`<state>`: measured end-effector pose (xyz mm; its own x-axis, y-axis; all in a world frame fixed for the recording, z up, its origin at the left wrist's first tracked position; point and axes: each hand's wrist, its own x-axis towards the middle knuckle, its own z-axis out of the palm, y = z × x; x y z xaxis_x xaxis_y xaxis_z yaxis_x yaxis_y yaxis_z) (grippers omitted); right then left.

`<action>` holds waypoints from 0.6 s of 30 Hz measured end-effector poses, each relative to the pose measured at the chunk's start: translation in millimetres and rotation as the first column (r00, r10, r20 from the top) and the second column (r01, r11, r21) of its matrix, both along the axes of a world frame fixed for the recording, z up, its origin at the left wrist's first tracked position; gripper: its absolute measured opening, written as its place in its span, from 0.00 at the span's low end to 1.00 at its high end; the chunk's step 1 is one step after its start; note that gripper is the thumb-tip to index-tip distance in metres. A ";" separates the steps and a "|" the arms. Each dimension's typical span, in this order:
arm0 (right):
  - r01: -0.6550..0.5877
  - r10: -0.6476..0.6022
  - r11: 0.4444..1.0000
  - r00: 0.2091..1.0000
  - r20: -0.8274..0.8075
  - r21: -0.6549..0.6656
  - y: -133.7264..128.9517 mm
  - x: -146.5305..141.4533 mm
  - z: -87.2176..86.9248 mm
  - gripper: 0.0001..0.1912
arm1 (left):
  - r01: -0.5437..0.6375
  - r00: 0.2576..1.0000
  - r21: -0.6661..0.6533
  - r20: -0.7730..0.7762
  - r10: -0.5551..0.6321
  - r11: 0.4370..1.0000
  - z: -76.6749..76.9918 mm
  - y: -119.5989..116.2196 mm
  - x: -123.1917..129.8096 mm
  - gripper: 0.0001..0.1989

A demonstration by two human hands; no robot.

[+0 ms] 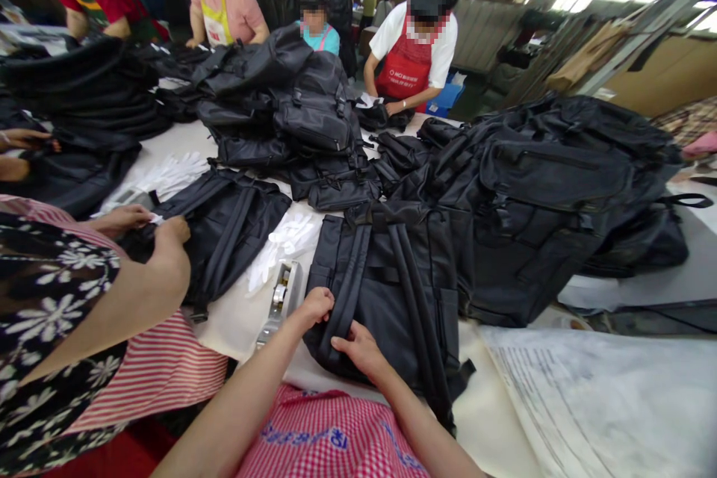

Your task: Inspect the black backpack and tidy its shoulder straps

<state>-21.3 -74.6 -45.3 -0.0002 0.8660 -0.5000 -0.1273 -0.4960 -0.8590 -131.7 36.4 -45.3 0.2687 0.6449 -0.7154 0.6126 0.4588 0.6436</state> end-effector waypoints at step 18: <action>0.021 -0.037 0.982 0.996 -0.082 -0.190 -3.1 0.5 12.9 0.21 | -0.163 0.980 0.104 0.131 0.149 0.981 20.5 -53.4 -36.9 0.07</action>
<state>-20.9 -77.7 -32.4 -0.0255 0.7564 -0.6536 -0.2123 -0.6430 -0.7358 -168.6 -17.0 -24.8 0.2390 0.7610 -0.6032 0.4524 0.4624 0.7626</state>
